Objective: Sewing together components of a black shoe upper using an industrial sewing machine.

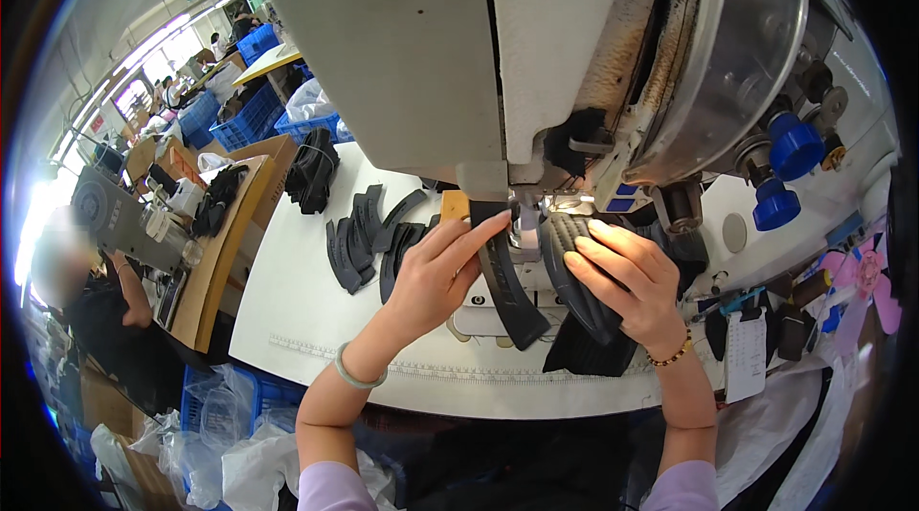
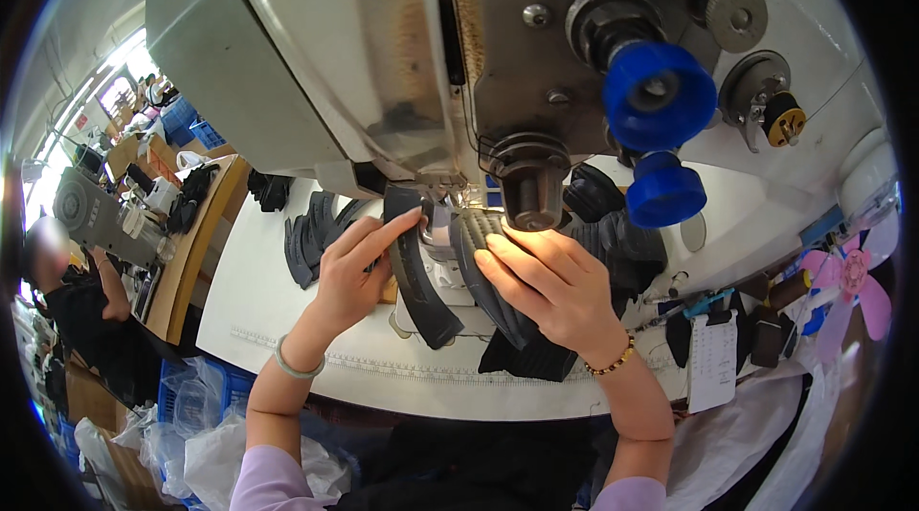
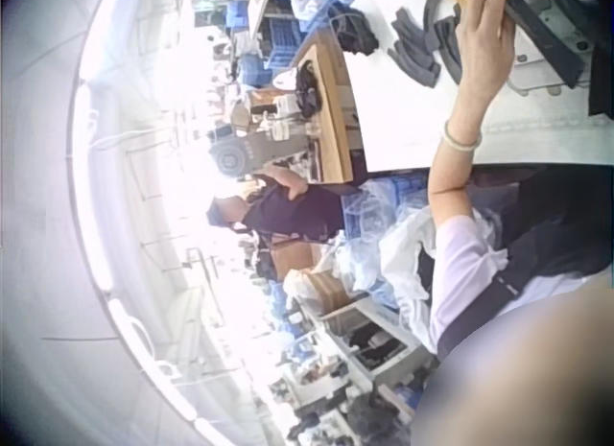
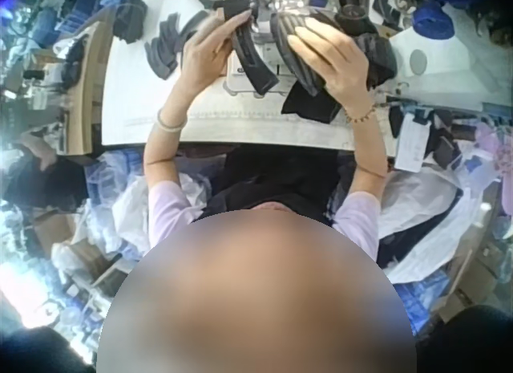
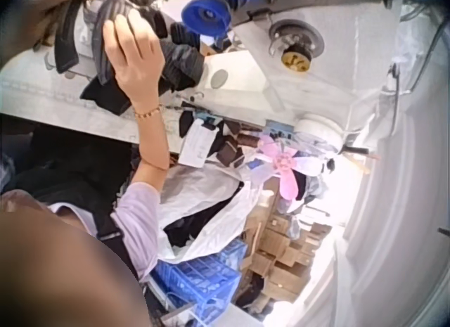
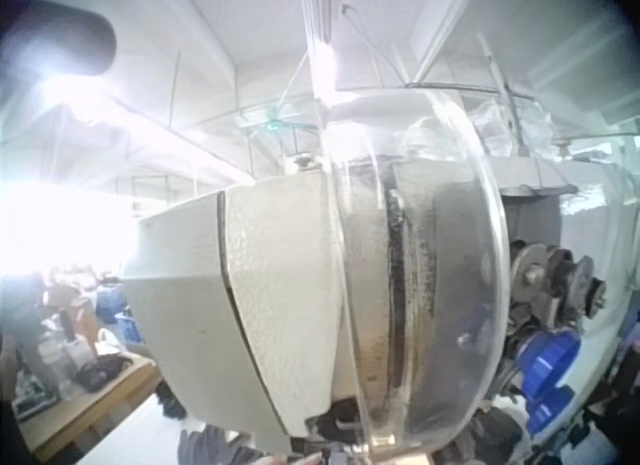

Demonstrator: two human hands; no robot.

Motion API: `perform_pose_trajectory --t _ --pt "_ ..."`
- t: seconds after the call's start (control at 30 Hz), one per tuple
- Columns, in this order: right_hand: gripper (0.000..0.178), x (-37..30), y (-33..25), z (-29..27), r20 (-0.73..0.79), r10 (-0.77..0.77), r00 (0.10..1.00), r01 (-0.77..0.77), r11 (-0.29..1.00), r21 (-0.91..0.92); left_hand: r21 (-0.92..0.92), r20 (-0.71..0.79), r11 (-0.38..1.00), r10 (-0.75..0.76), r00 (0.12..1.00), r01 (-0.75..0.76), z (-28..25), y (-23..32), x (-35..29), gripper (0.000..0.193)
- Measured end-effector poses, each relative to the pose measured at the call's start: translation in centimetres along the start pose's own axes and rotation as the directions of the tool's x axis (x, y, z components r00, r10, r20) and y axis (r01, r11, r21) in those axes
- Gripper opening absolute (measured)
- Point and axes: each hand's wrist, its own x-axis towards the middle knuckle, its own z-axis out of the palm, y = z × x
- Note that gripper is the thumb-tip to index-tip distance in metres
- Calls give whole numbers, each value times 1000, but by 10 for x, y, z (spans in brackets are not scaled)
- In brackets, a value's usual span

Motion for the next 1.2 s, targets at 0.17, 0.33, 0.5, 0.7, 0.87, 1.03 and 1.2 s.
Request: perform_pose_trajectory --t 0.17,0.33,0.5,0.7,0.87,1.03,1.2 --pt "27 -4 -5 8 -40 58 998 -54 996 76 509 -201 794 485 851 -332 10 2 -5 55" --pt "26 -9 -5 10 -60 29 998 -25 998 53 506 -118 731 583 804 -457 24 13 8 39" --pt "26 -10 -2 14 -108 4 994 1 999 39 378 -4 812 481 877 -444 22 22 12 36" --pt "27 -11 1 12 -89 16 996 -10 997 72 326 29 851 427 904 -412 18 25 14 36" --pt "29 -11 3 10 -80 25 996 -17 995 98 294 36 880 379 925 -372 16 29 16 40" --pt "29 -8 1 6 -41 69 997 -62 988 140 282 79 896 335 939 -343 10 35 19 42" --pt "33 -3 0 7 -36 177 984 -165 961 220 188 67 934 296 953 -303 9 30 27 46"
